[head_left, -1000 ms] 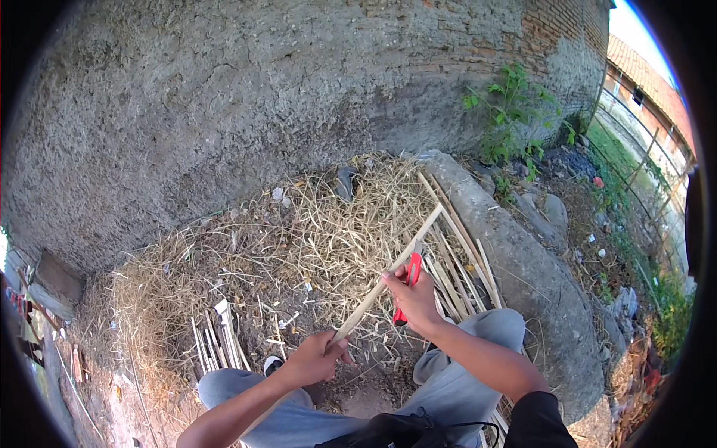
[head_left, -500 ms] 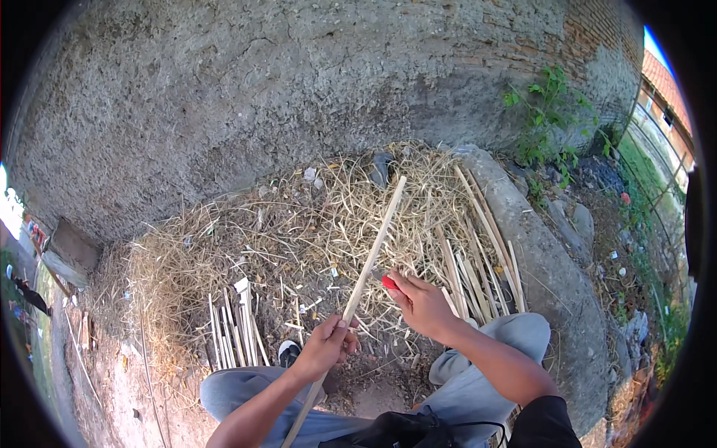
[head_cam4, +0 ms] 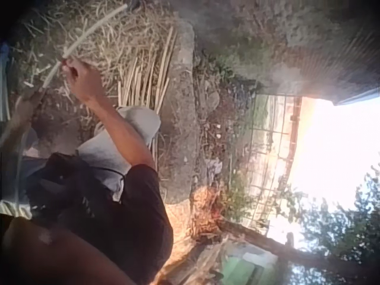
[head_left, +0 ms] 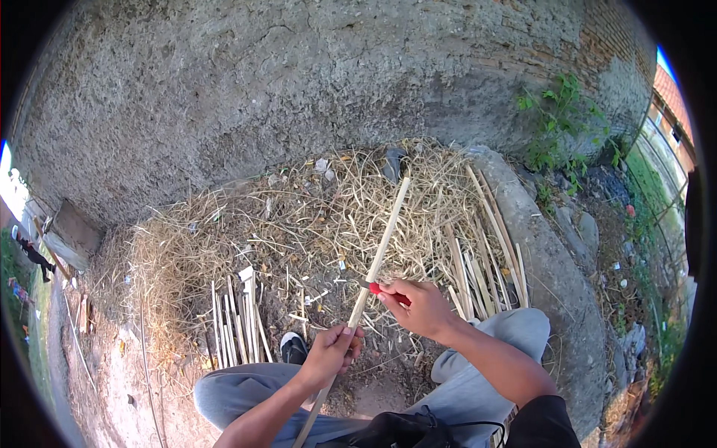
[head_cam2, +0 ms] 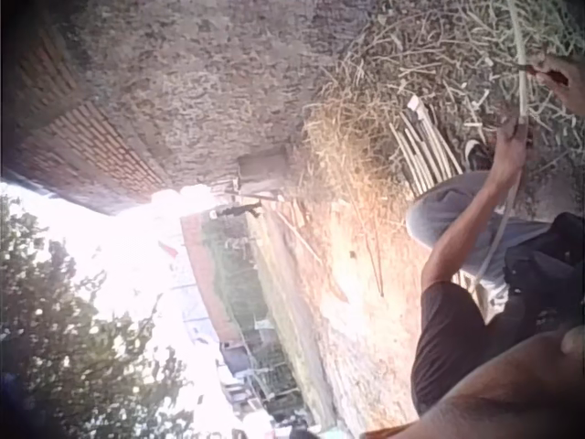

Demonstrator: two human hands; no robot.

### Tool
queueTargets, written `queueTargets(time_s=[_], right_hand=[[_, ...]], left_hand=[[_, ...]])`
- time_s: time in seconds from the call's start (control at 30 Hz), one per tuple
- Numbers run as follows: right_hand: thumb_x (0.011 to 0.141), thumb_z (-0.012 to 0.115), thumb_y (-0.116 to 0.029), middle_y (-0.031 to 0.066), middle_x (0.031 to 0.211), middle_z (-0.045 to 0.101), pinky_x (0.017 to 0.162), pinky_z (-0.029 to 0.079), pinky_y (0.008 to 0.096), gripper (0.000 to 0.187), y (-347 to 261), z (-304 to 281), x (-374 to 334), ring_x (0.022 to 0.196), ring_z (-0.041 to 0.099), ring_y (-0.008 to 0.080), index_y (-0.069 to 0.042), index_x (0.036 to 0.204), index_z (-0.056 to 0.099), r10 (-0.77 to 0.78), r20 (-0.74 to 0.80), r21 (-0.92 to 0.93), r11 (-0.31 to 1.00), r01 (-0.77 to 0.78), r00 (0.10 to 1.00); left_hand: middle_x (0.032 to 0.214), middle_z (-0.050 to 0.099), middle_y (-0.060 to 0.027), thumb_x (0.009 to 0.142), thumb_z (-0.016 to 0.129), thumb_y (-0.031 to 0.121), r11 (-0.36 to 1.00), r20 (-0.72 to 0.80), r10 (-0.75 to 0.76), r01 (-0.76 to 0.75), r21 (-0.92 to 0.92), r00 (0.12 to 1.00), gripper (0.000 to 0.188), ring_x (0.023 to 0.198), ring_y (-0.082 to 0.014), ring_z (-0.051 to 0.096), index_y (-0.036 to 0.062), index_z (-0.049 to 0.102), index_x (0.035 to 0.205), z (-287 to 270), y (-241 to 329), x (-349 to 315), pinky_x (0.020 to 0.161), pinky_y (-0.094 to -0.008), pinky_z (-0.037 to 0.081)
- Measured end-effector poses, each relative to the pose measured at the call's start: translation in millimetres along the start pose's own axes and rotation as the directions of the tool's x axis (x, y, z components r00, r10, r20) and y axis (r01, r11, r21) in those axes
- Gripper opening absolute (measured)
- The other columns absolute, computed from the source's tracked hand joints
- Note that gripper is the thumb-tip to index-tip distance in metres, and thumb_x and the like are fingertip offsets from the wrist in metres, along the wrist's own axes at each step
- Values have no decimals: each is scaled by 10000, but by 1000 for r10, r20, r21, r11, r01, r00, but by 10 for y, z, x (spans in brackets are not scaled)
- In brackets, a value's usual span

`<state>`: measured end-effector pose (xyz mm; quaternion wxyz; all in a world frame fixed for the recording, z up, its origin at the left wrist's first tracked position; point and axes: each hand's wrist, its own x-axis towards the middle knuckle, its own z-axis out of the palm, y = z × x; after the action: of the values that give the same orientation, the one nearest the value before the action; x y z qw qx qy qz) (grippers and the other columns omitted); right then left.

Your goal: The person shaves a bamboo pole using a small handheld blade. The person holds the pole with one hand while scraping the blade along the length of the pole to remove outer layers and smooth the surface.

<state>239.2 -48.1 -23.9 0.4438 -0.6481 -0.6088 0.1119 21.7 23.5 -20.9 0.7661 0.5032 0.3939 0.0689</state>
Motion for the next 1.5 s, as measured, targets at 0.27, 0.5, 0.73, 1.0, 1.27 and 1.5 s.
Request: queueTargets(time_s=[0.27,0.5,0.73,1.0,1.27,1.5], right_hand=[[924,684,-290,94,774,699,519,528,376,205,-55,98,-47,626,687,267,-90,886,661,-64,23,-159,985,67,998],[947,650,-294,89,789,714,523,547,385,219,3,207,-117,599,685,275,-85,883,644,-117,61,-112,986,123,991],[903,711,-253,83,835,724,546,548,355,210,-79,161,-157,644,695,264,-69,825,647,-3,126,-138,990,20,992],[892,721,-249,63,768,712,467,525,337,199,-54,189,-177,554,671,230,-87,794,661,-90,16,-144,985,91,996],[886,727,-254,68,731,706,447,516,349,191,-33,182,-172,516,656,238,-92,796,679,-99,-24,-201,975,92,995],[893,707,-282,73,715,702,507,528,389,184,428,-124,75,586,675,273,-101,856,700,218,-49,-244,944,-223,975]], left_hand=[[714,464,15,1089,373,254,995,-31,-33,31,-90,999,291,494,-37,338,35,566,1092,-92,8,-30,419,-210,276],[690,431,19,1090,375,270,999,-56,35,-33,25,998,280,491,-51,299,41,536,1079,-6,-42,-13,421,-233,237],[646,430,22,1085,380,237,961,-81,200,-179,209,977,274,467,-57,331,19,539,1037,10,-160,2,405,-252,285],[644,474,-3,1072,401,205,897,-85,302,-252,364,950,277,514,-69,414,-11,548,980,2,-210,-14,462,-251,349],[633,465,-3,1070,402,189,853,-81,350,-282,439,933,266,526,-74,418,-14,547,979,36,-204,-9,482,-264,356],[639,484,-3,1063,413,201,900,-4,179,-162,404,984,268,551,-77,447,-12,555,984,44,-173,-306,515,-276,388]])
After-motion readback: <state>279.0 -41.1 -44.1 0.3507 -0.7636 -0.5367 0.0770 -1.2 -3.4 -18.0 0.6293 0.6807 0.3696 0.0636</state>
